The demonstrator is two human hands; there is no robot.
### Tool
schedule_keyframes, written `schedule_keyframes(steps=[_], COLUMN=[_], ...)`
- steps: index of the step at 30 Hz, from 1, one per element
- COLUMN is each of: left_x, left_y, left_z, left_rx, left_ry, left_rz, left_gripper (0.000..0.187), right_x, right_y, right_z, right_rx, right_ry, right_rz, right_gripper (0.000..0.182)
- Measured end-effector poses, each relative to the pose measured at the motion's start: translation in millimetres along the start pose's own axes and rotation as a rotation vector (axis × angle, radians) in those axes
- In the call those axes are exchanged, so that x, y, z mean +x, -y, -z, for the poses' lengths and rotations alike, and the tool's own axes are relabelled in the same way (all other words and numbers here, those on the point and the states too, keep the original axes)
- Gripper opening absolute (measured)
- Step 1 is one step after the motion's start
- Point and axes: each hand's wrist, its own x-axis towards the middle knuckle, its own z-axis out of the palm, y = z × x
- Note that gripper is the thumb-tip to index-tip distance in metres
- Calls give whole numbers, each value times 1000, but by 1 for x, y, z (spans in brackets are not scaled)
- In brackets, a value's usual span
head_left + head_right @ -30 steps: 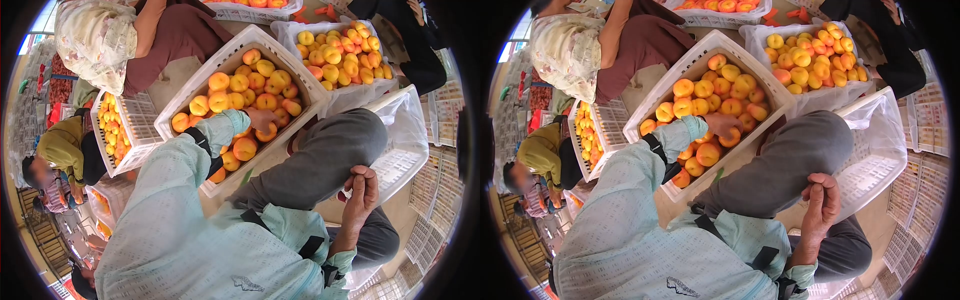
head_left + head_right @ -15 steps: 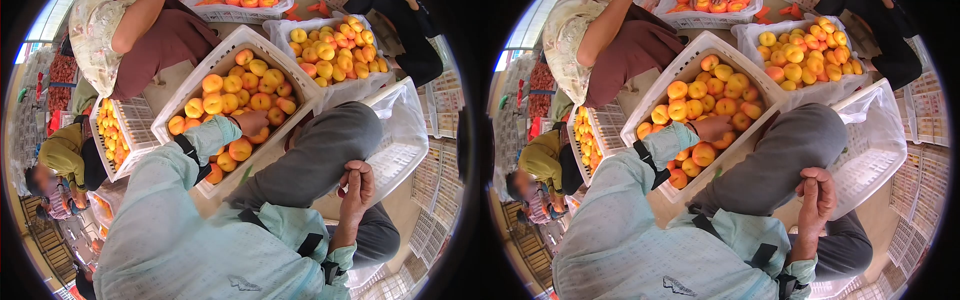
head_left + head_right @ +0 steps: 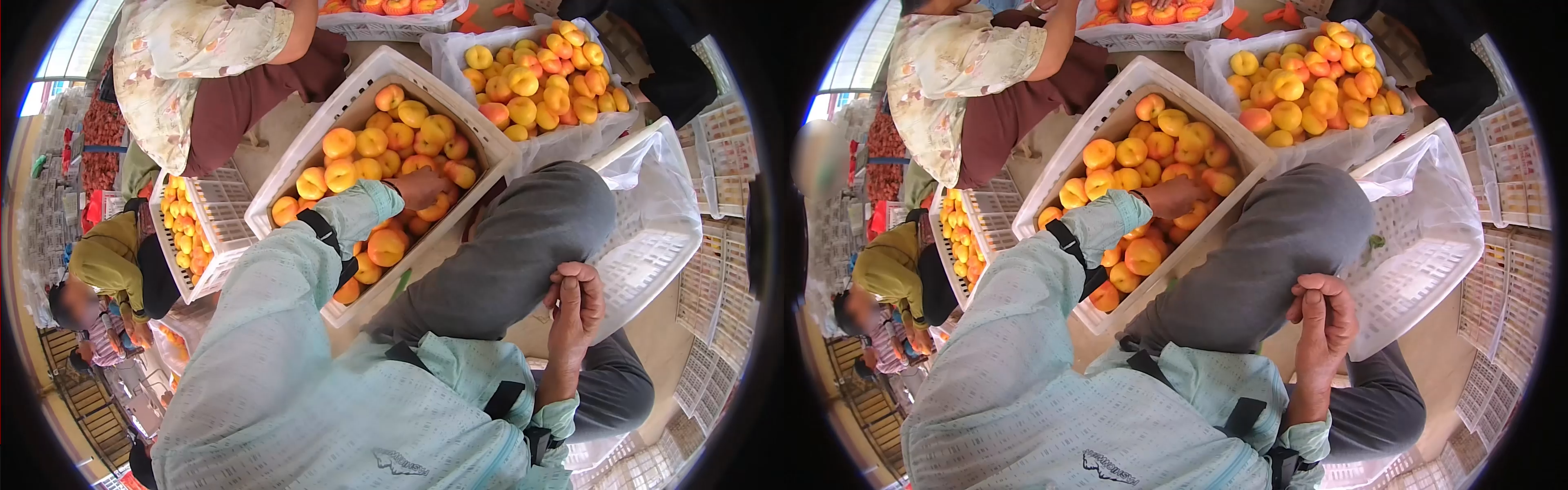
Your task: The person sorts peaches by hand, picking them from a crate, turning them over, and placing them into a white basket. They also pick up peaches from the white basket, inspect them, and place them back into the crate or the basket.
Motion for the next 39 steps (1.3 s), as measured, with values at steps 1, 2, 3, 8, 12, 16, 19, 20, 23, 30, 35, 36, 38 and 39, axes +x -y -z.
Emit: schedule_keyframes(steps=[1,2,3,8,12,16,19,20,23,30,35,36,38,39], left_x=[3,1,-3,-5,-3,-7,-20,-19,-9,91,185,184,185,191], left_y=[1,0,0,17,5,15,9,-11,-71,-307,-349,-346,-343,-339], left_z=[-2,0,3,-1,1,-4,24,50,142,208,138,136,148,143], left_rx=[15,16,-52,-241,-169,-149,-169,-362,-757,-1008,-1211,-1214,-1244,-1293], left_ry=[16,19,4,-99,-87,-89,-222,-337,-753,-454,-297,-287,-13,-36], left_rz=[-9,-15,-21,-105,-2,-95,-82,132,136,-593,-324,-289,-320,-325], left_gripper=[38,38,40,43,41,45,40,35,20,19,8,8,7,8], right_x=[0,1,2,5,6,19,46,60,108,166,123,123,128,129], right_y=[0,-1,-2,-4,-4,4,20,25,17,-194,-286,-296,-306,-309], right_z=[0,0,0,3,6,39,93,114,161,215,215,215,217,219], right_rx=[-7,-7,-5,52,62,32,-48,-144,-429,-1201,-1361,-1357,-1319,-1277], right_ry=[-3,-9,-2,21,71,117,-81,-128,-151,481,632,649,638,615], right_rz=[0,0,16,-1,-73,-54,44,67,-23,-305,-415,-435,-481,-515], right_gripper=[12,12,12,13,14,15,17,18,19,25,38,39,40,41])
